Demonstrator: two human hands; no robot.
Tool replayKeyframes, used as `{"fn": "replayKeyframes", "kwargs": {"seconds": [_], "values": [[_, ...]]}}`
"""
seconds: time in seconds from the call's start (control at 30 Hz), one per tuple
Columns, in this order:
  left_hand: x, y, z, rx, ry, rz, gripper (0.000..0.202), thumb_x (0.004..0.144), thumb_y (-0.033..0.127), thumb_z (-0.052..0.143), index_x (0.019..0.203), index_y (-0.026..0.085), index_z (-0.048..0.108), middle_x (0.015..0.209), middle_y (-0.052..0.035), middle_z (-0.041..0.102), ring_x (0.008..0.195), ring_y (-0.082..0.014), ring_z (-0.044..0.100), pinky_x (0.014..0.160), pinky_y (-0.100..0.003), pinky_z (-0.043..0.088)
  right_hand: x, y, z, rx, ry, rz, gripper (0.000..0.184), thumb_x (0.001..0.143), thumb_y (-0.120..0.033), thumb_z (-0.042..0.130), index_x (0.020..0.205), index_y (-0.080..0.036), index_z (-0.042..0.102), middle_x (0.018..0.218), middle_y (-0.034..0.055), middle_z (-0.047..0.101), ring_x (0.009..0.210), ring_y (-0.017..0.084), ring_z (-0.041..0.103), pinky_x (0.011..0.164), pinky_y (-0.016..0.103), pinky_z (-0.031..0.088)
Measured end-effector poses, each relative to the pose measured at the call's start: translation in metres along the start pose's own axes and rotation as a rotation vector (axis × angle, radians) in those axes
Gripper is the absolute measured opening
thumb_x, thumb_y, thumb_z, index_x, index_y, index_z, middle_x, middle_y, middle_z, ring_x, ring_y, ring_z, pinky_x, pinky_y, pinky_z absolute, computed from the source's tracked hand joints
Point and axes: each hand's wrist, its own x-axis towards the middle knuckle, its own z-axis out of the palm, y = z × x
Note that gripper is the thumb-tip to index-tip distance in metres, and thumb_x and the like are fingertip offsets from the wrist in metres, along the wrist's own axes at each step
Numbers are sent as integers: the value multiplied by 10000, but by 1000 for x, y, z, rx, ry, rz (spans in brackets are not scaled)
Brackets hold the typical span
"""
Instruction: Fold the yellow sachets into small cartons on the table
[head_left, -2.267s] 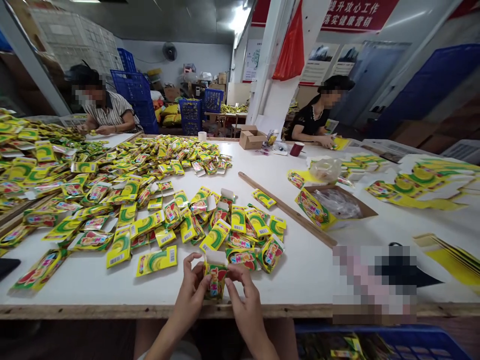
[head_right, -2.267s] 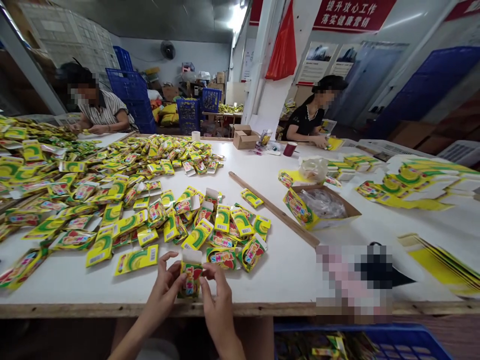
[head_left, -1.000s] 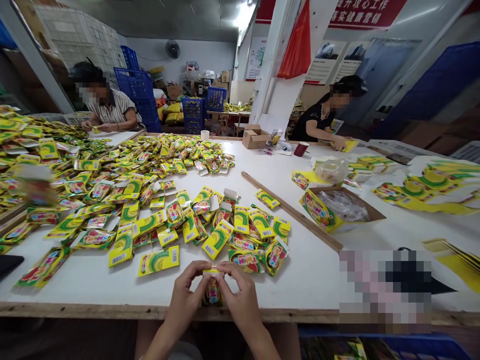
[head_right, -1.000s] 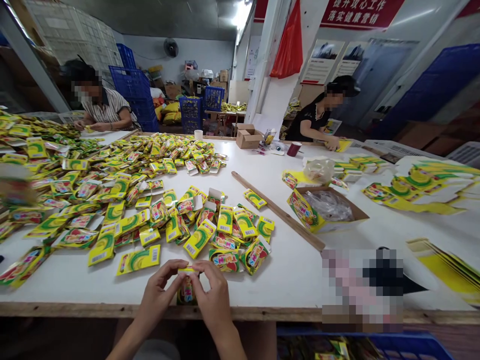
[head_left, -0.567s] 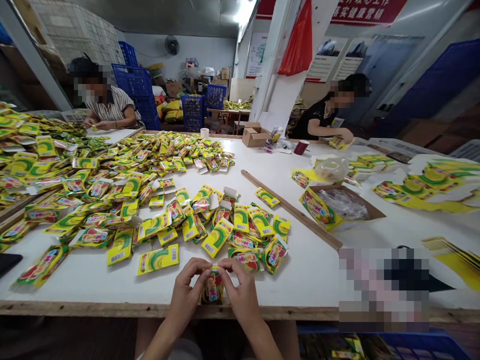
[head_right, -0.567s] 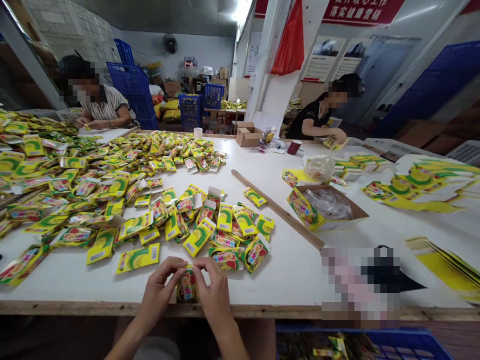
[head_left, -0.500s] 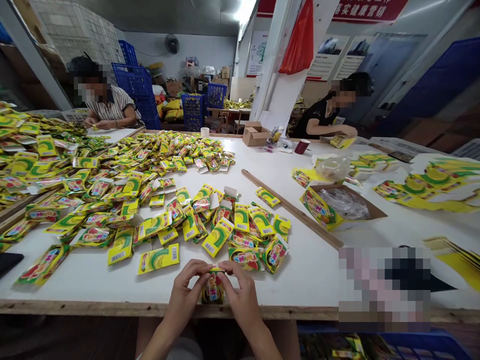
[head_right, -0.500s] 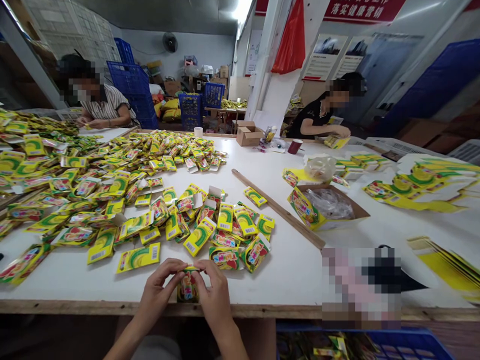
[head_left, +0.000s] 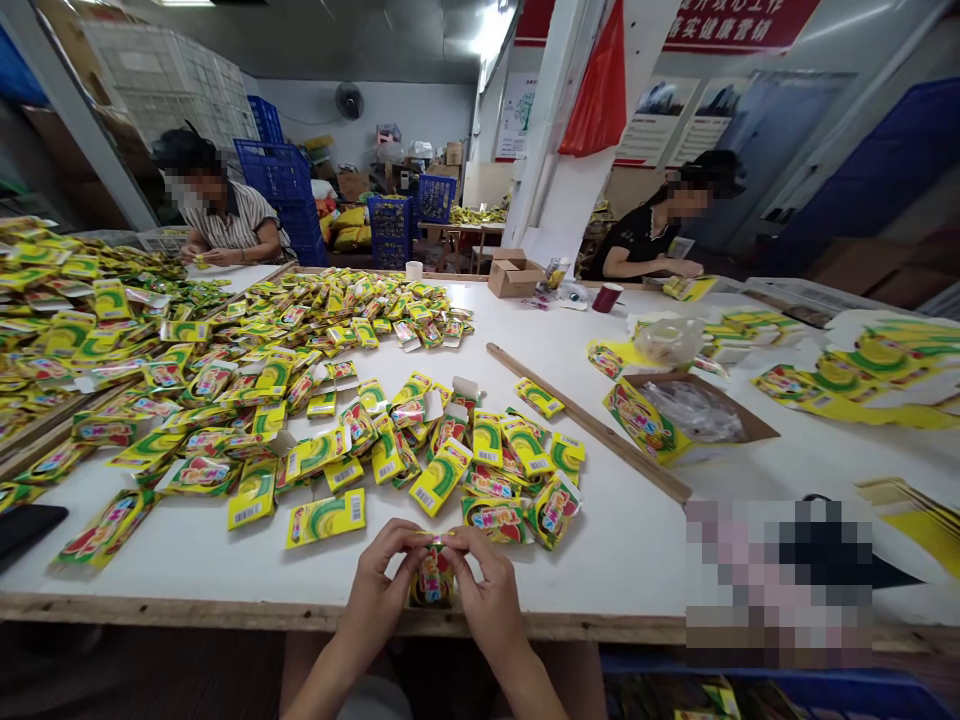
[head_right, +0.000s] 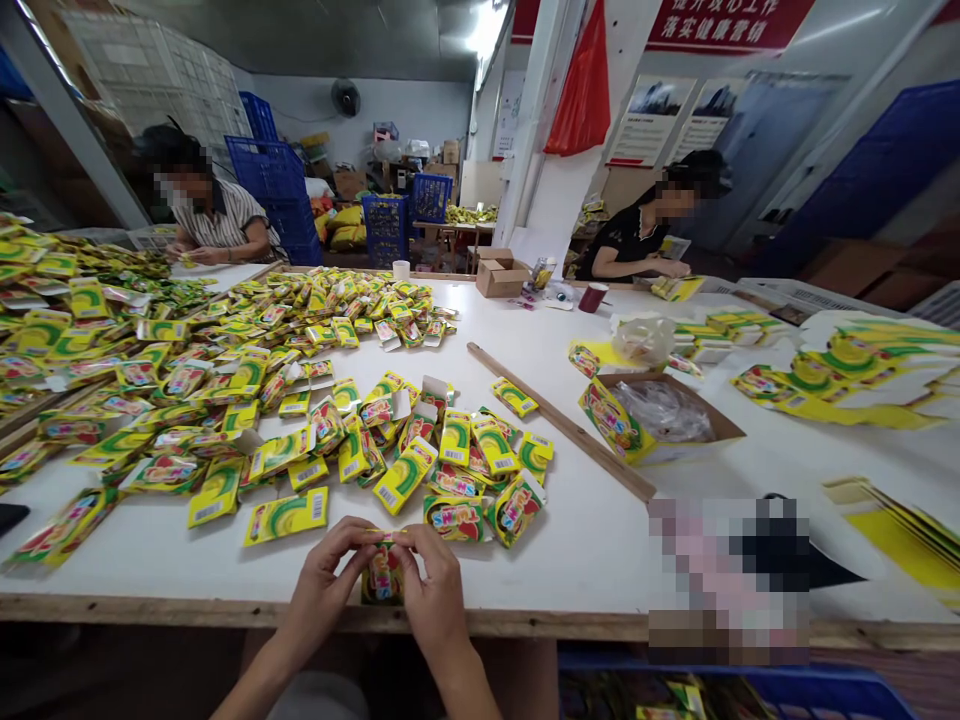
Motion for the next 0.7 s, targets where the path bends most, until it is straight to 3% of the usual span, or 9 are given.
{"fn": "replayKeyframes", "kwargs": {"seconds": [0.1, 0.23, 0.33, 0.4, 0.47, 0.53, 0.63, 0.7], "values": [[-4, -5, 1, -36, -26, -55, 204, 891, 268, 569, 1066, 233, 670, 1017, -69, 680, 967, -226, 644, 838, -330, 520, -8, 6, 1, 55, -19, 80, 143, 912, -215, 534, 1015, -214, 634, 927, 51, 693, 851, 194, 669, 755, 284, 532], [-11, -9, 7, -108, -23, -148, 421, 900, 285, 553, 1313, 254, 480, 1058, -60, 674, 953, -212, 658, 838, -338, 530, -17, 10, 7, 139, 17, 175, 402, 894, -208, 555, 1288, -215, 476, 993, 53, 699, 849, 185, 682, 759, 283, 553], [-11, -6, 9, -95, -45, -147, 441, 907, 292, 544, 1334, 263, 439, 1054, -55, 667, 968, -209, 654, 848, -343, 531, -15, 2, 7, 94, 10, 127, 291, 891, -212, 557, 1181, -229, 580, 1037, 58, 701, 893, 192, 681, 796, 280, 547], [-9, -5, 1, -32, -48, -126, 451, 901, 302, 555, 1334, 265, 436, 1071, -59, 667, 990, -215, 649, 874, -360, 526, -13, -7, -6, 24, 30, 70, 197, 900, -231, 541, 1067, -237, 646, 1025, 56, 709, 907, 198, 679, 807, 275, 543], [-7, -9, -18, 113, 0, -105, 390, 889, 325, 569, 1269, 260, 503, 1106, -67, 666, 1018, -232, 639, 901, -388, 516, -14, -15, -40, -79, 85, 58, 186, 916, -266, 513, 1017, -241, 666, 1004, 56, 713, 910, 204, 677, 800, 269, 544], [-5, -20, -48, 329, 87, -89, 278, 878, 362, 570, 1131, 248, 596, 1144, -75, 656, 1047, -262, 626, 915, -423, 506, -21, -16, -93, -232, 115, 103, 206, 921, -315, 493, 975, -244, 679, 979, 57, 717, 891, 208, 681, 766, 261, 551], [-3, -46, -100, 635, 125, -36, 350, 814, 400, 612, 1112, 217, 613, 1170, -109, 642, 1128, -324, 582, 972, -500, 461, -40, -3, -180, -512, -55, 151, 203, 835, -413, 592, 804, -251, 711, 815, 46, 731, 740, 221, 701, 656, 263, 563], [-2, -61, -125, 773, 72, -30, 458, 750, 393, 647, 1155, 182, 601, 1240, -151, 612, 1162, -367, 555, 978, -540, 444, -51, 7, -215, -625, -64, 146, 253, 797, -474, 613, 748, -248, 717, 767, 53, 734, 693, 234, 705, 621, 278, 566]]}}
